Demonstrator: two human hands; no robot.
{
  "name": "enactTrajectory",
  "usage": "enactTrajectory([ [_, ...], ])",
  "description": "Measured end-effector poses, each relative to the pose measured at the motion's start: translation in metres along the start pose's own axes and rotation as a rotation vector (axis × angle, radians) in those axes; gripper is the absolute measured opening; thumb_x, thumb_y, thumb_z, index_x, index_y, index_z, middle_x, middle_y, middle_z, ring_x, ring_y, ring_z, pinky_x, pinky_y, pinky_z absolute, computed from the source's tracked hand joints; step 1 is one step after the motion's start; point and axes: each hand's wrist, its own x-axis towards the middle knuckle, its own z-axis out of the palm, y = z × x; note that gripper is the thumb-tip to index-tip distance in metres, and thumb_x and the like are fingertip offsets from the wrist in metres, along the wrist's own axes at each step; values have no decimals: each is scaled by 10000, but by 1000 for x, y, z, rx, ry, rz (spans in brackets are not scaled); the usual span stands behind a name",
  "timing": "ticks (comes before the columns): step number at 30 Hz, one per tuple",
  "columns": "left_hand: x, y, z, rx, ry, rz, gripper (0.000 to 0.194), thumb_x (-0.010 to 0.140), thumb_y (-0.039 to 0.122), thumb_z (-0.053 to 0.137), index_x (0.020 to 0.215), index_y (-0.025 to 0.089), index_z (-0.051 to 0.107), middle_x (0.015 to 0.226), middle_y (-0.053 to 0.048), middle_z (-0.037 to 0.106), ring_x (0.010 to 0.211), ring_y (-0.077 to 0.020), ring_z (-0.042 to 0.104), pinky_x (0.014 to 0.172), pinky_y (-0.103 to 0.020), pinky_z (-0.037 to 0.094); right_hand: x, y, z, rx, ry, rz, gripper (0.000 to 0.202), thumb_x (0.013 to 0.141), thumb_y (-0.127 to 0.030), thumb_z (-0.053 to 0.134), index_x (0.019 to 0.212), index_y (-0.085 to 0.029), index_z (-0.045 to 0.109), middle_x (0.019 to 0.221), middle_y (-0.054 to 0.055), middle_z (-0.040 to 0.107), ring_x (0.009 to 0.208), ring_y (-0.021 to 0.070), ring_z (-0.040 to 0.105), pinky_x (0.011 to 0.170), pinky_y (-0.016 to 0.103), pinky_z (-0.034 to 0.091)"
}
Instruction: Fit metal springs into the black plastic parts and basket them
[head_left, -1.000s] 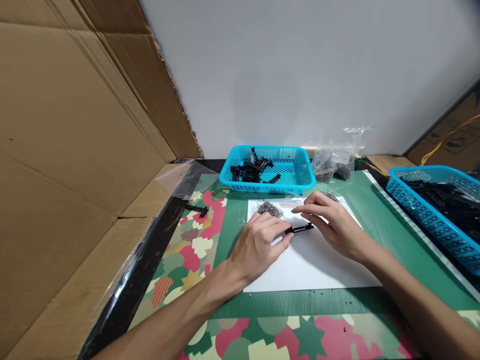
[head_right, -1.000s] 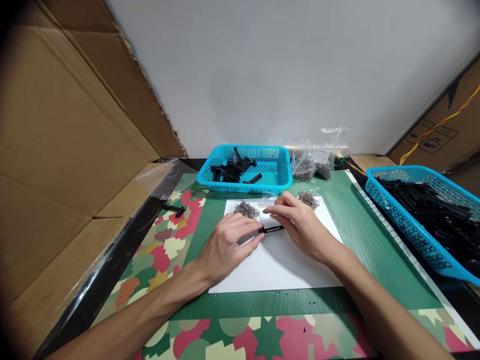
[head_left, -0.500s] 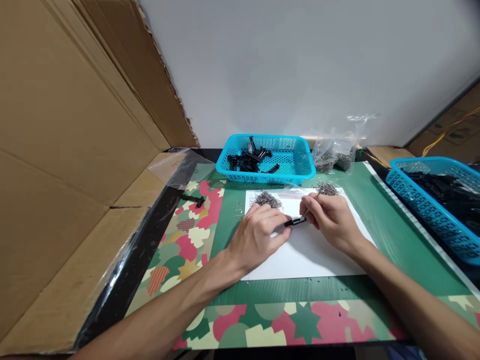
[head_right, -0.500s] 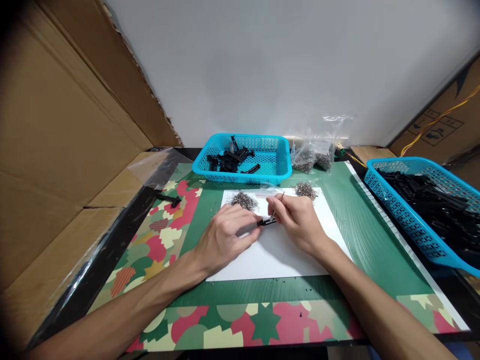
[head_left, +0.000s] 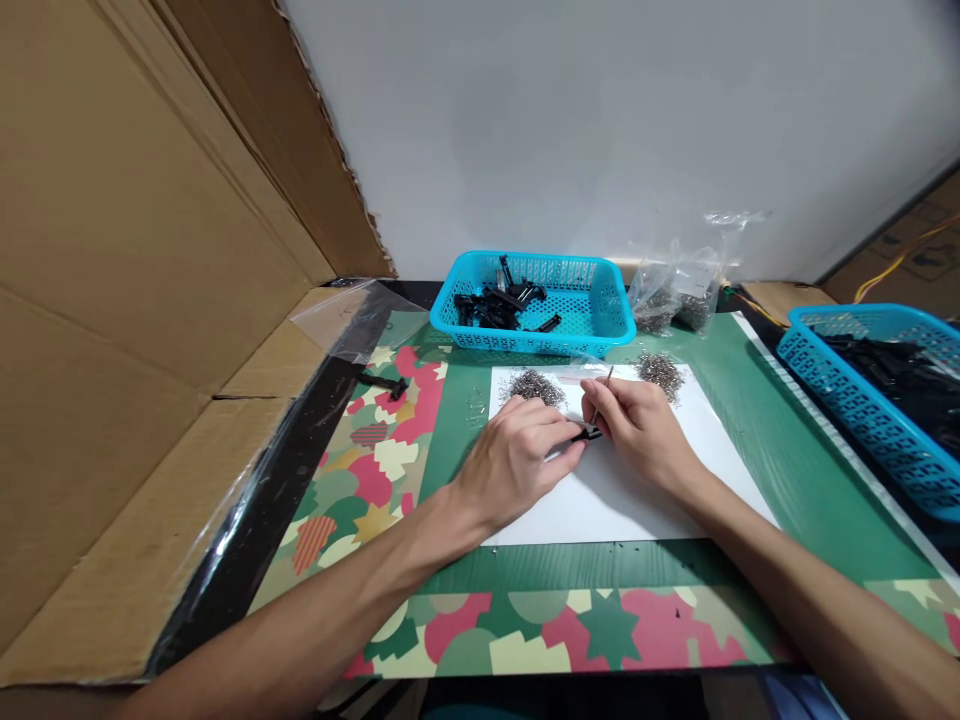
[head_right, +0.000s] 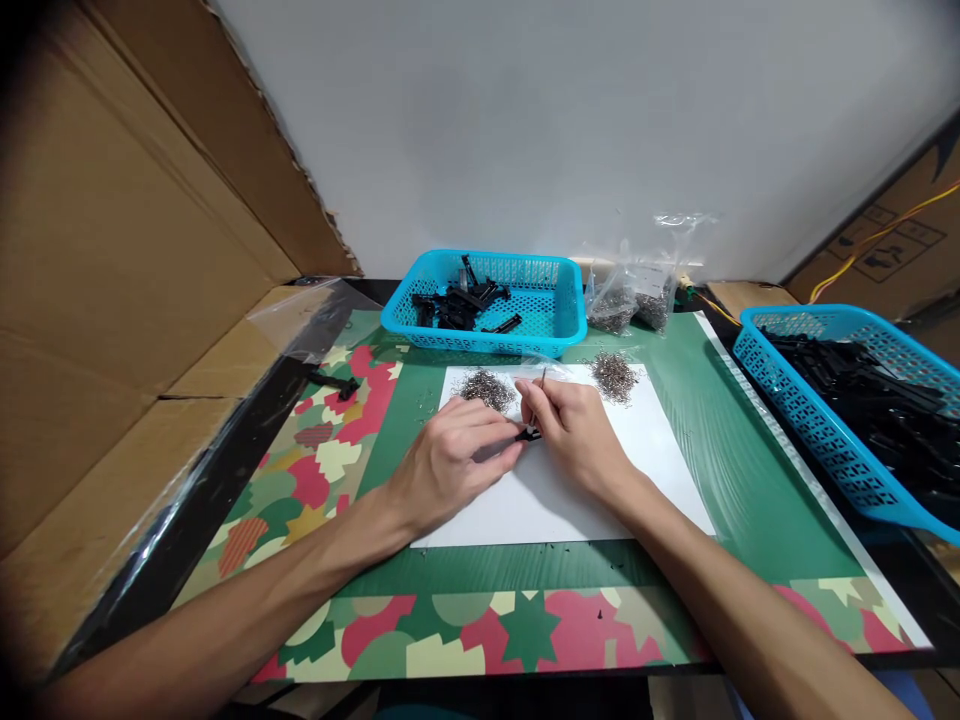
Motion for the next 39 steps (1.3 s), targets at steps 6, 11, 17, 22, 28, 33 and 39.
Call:
enactTrajectory([
  [6,0,-1,0,-56,-34,-28,168,1023,210,628,909,166,743,867,-20,742,803,-177,649,818,-344,443,-3,1,4,-109,25,-113,521,1123,-413,406,679,-195,572,545,-27,522,482,105,459,563,254,355],
  [11,1,-2,-2,-65,-80,-60,209,1031,199,602,866,171,728,823,-10,708,784,-170,637,799,-335,432,-5,8,9,-155,48,-156,523,1128,-405,384,680,-194,550,564,-16,528,484,105,454,551,263,348],
  [17,3,-2,-4,-116,-31,-111,100,983,167,669,909,181,735,936,-20,767,849,-180,673,843,-342,478,-5,2,7,-23,77,-126,529,1113,-438,413,680,-191,590,570,-13,541,494,107,464,546,264,369],
  [22,3,-2,-6,-118,119,-118,158,966,183,716,1123,187,729,1054,-44,795,924,-201,716,889,-381,522,8,9,-18,317,405,122,567,1049,-542,530,593,-205,527,521,-35,437,479,104,405,484,253,326],
  [28,7,-2,-14,-68,181,-105,145,981,211,691,1118,199,735,1069,-48,787,904,-199,720,864,-366,541,24,28,-35,736,204,431,667,945,-817,451,591,-272,302,481,-91,283,362,73,219,345,234,195],
  [33,12,-9,-17,-27,248,-99,187,1011,311,648,1158,229,729,1097,-35,779,749,-178,663,825,-359,526,28,22,-17,571,62,439,655,908,-855,469,667,-247,443,487,-87,323,392,90,288,378,242,260],
  [39,17,-18,-14,-47,342,-119,225,1015,430,623,1174,306,722,1085,-3,766,781,-202,696,762,-343,546,30,20,-19,364,-103,284,497,944,-679,618,792,-209,564,571,-73,412,511,94,359,482,229,247],
])
